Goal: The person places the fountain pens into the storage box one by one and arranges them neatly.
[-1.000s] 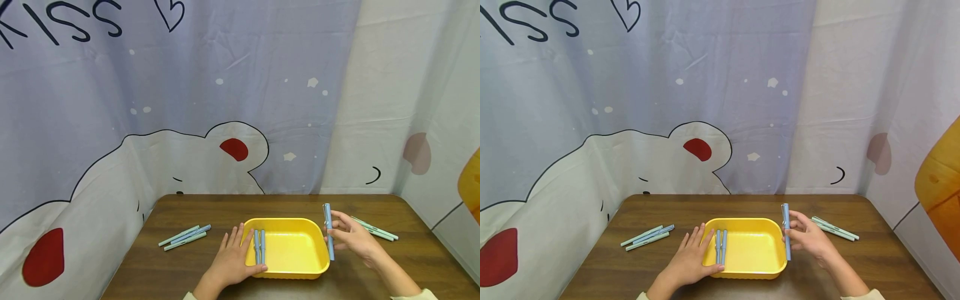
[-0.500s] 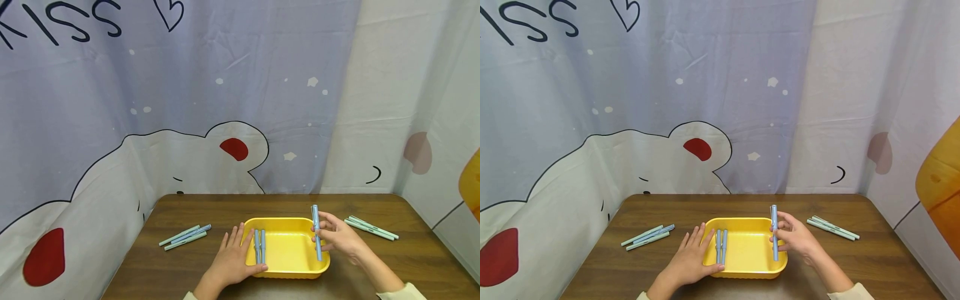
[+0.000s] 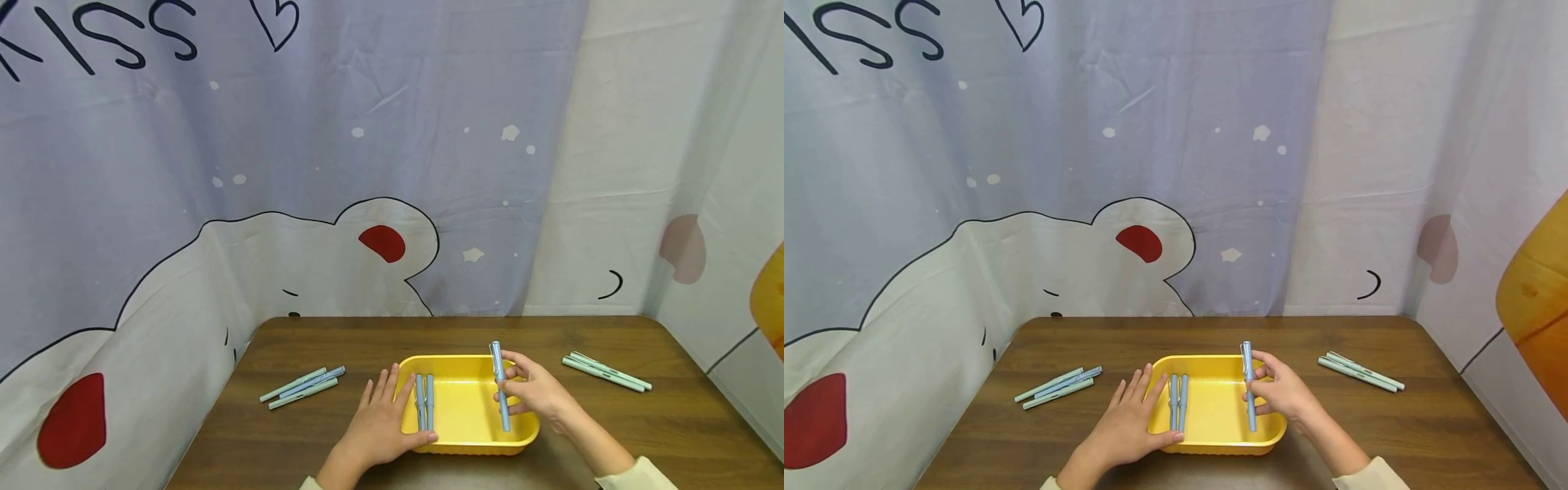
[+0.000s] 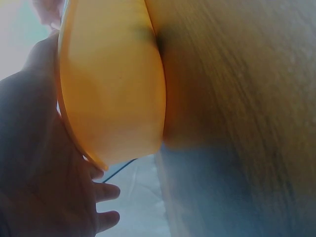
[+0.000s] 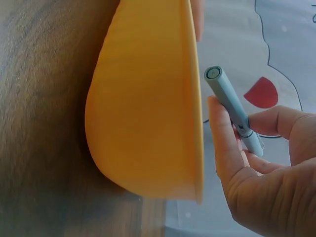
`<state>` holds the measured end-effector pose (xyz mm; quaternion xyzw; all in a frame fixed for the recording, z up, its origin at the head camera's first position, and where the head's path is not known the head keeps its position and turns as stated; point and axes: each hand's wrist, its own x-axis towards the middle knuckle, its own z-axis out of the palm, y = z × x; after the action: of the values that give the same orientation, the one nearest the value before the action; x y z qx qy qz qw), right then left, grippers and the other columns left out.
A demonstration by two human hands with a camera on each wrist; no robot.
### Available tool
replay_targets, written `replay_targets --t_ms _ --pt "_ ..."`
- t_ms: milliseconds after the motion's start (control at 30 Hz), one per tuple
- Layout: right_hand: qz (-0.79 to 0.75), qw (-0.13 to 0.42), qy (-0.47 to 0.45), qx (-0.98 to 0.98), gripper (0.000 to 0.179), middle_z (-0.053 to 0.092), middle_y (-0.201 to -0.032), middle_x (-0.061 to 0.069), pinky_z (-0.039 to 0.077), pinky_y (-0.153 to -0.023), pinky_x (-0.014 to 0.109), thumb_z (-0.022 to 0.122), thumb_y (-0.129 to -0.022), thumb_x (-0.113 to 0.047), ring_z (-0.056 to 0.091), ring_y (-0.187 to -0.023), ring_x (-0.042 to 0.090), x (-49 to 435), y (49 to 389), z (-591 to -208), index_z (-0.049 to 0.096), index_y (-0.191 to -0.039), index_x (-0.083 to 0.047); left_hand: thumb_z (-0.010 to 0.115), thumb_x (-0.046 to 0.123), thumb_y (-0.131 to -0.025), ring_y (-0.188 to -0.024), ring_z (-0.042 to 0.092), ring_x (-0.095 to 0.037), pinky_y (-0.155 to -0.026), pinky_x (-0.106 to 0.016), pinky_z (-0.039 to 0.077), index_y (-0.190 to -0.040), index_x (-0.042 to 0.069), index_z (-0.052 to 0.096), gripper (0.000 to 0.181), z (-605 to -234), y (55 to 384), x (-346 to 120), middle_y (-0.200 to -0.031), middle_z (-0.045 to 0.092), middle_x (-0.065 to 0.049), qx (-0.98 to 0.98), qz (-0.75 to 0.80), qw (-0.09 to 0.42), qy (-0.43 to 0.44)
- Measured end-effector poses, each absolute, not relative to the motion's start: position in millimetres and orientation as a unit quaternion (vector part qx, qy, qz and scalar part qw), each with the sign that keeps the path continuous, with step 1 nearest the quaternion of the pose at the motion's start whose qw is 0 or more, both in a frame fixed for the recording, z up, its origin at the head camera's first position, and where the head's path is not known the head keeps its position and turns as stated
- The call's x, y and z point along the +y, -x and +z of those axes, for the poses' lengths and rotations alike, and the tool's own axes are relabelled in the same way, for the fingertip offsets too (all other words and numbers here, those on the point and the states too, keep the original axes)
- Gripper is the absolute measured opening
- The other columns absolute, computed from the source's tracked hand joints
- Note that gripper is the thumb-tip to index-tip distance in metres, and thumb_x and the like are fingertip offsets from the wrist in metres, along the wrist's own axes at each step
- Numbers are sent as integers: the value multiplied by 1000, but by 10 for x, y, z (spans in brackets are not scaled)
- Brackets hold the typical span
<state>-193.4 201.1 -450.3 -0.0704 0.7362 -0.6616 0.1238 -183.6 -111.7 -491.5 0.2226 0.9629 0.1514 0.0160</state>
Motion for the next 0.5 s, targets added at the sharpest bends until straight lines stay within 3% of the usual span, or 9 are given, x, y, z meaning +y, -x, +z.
replay_targets --t_ms 500 --pt "-636 127 52 760 66 52 -100 15 62 -68 48 61 -94 1 70 -86 29 1808 1957 -4630 30 -152 8 54 81 -84 -154 17 -39 -121 -62 15 -162 18 26 104 -4909 1838 -1112 -169 12 -17 964 154 19 -218"
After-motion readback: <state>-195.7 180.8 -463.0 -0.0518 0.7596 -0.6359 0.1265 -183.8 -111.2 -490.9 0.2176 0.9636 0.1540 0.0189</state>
